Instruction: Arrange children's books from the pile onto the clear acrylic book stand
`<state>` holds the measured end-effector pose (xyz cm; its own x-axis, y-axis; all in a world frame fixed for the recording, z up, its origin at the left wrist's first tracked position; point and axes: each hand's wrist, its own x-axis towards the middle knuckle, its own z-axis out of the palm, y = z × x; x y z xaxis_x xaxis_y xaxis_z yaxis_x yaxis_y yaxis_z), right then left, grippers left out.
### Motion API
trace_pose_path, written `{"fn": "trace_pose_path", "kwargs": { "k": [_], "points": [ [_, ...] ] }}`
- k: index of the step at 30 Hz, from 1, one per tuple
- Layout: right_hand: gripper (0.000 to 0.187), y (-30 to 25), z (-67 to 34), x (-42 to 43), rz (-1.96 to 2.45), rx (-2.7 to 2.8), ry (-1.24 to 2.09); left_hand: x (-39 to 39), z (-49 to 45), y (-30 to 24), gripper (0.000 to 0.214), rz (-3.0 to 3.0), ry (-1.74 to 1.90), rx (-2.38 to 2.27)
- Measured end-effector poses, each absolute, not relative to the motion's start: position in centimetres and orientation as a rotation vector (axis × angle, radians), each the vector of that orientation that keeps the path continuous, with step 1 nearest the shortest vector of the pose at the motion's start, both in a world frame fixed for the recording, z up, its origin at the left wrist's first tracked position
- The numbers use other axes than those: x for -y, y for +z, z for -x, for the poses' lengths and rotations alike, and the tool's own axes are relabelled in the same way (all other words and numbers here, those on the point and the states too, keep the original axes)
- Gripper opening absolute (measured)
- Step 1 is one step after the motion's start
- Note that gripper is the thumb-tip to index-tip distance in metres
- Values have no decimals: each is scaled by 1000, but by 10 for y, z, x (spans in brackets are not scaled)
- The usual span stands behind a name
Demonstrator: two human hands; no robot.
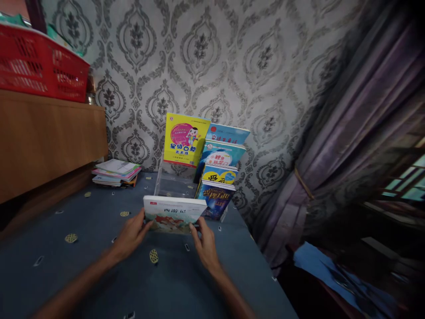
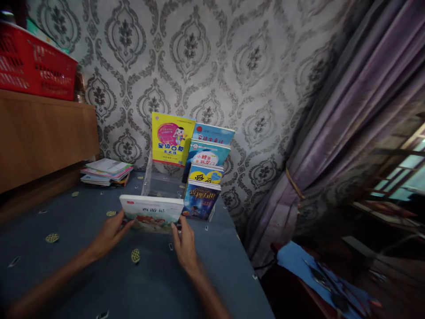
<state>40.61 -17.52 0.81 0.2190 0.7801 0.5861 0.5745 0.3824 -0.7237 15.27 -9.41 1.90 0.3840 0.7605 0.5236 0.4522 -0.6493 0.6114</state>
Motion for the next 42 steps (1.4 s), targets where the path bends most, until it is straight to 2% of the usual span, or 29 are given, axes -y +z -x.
{"fn": "trace_pose_path", "kwargs": {
  "k": [7,13,18,26,36,42],
  "points": [
    [34,21,-408,157,1256,1443,150,71,-159,34,25,-2301,1371,-985],
    [42,34,-412,151,1065,1547,95,60,-164,44,39,-2215,1478,-756],
    [34,38,-409,133,1008,1493,44,46,-172,58,32,-2214,1637,-649],
    [33,63,-407,96,973,1427,-39,14,-192,83,29,-2110,1842,-606],
    [30,92,-417,50,905,1381,-117,-22,-215,106,30,-1944,1785,-577],
    [32,94,-429,39,924,1358,-19,-33,-217,111,38,-2121,1752,-677]
  ]
}}
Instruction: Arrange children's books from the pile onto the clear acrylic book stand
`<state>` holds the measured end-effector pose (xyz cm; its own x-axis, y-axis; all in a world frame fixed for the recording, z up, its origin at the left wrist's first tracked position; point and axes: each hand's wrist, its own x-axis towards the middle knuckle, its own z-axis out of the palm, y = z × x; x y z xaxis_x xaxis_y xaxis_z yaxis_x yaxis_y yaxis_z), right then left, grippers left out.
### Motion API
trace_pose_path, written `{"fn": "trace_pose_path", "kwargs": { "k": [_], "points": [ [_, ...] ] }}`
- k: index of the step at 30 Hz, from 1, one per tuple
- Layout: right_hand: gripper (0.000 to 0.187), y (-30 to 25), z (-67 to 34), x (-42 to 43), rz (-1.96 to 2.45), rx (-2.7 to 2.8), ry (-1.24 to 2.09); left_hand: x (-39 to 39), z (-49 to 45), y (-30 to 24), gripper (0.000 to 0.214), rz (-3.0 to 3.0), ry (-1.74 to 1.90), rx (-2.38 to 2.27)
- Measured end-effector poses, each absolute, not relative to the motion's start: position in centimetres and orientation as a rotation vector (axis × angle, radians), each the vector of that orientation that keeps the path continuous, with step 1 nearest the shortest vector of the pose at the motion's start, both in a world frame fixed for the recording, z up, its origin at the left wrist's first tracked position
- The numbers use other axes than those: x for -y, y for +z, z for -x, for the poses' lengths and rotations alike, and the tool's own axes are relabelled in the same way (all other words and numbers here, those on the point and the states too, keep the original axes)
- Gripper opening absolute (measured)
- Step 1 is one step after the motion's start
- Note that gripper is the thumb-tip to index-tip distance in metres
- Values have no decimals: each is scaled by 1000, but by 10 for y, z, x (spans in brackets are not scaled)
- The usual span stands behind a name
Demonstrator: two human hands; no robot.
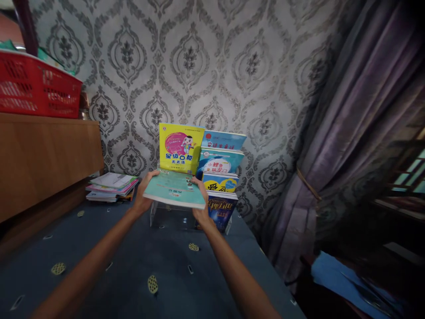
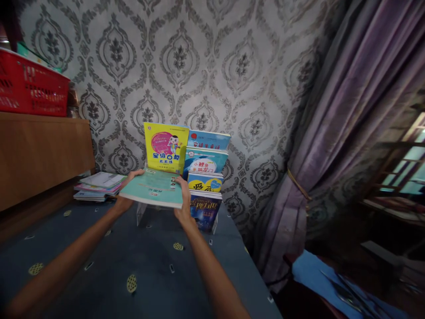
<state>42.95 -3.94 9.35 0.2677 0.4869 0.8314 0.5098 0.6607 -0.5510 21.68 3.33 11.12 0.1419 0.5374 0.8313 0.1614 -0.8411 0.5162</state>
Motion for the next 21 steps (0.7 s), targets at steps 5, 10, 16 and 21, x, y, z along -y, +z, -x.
{"fn": "trace_pose_path", "kwargs": {
  "k": [5,10,16,21],
  "points": [
    [38,100,-432,43,947,1365,-35,-35,-217,120,39,-2221,1705,-668],
    [37,104,-434,40,987,1367,-93,-42,-217,123,38,-2307,1641,-655],
    [50,121,-435,30,1040,1460,-155,-54,-217,130,39,-2309,1632,-780],
    [47,144,-426,25,1055,1439,-227,-70,-218,144,37,-2329,1639,-1072]
  ]
}}
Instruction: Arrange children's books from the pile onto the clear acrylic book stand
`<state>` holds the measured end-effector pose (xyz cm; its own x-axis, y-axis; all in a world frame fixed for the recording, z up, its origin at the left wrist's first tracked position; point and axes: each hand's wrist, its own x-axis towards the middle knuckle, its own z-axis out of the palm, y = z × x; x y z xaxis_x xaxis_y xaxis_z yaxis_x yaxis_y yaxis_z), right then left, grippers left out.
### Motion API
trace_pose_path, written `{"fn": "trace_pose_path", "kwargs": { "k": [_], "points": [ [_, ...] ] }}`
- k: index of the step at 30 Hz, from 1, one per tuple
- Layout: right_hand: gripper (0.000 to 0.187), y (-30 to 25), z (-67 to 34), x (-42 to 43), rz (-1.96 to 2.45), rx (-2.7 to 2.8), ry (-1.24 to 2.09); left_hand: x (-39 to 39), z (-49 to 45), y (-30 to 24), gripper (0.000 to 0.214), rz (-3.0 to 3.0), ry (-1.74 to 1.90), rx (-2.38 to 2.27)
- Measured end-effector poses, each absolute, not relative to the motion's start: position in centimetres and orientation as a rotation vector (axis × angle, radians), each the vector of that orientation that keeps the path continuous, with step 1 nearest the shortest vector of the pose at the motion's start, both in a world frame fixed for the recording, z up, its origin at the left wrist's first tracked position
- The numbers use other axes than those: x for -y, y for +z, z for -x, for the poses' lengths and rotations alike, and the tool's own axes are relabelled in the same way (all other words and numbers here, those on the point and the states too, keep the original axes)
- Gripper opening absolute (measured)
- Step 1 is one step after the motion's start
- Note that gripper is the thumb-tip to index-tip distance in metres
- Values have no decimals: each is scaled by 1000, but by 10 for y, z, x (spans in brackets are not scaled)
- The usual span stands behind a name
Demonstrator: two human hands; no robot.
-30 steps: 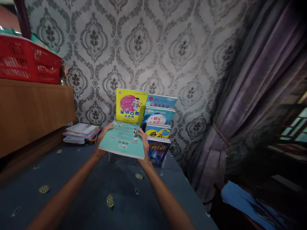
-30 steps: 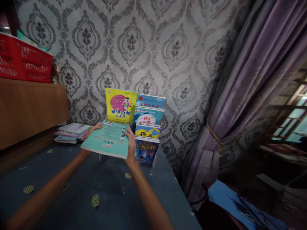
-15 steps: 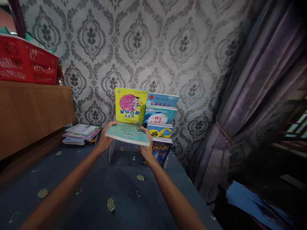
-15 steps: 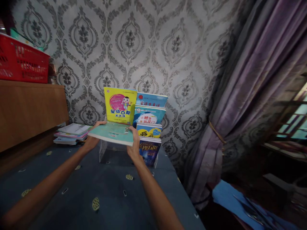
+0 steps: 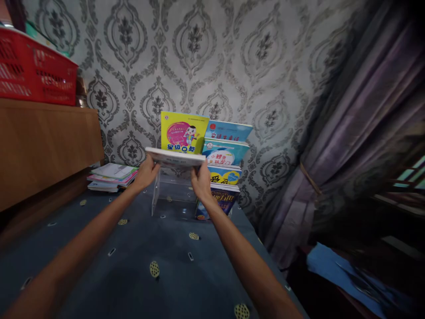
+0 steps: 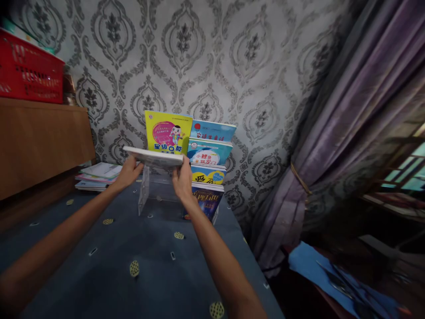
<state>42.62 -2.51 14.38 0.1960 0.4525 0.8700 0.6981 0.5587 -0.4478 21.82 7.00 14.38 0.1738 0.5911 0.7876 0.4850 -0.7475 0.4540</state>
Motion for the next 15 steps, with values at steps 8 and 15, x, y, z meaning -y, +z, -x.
{"fn": "trace_pose_path", "kwargs": {
  "k": [8,15],
  "points": [
    [40,170,-434,18,1026,1473,-351,-77,-225,171,32,-2351,1556,-1102],
    [35,188,-446,3,1072,1530,-444,-77,-229,176,32,-2379,1459,-1110]
  ]
}}
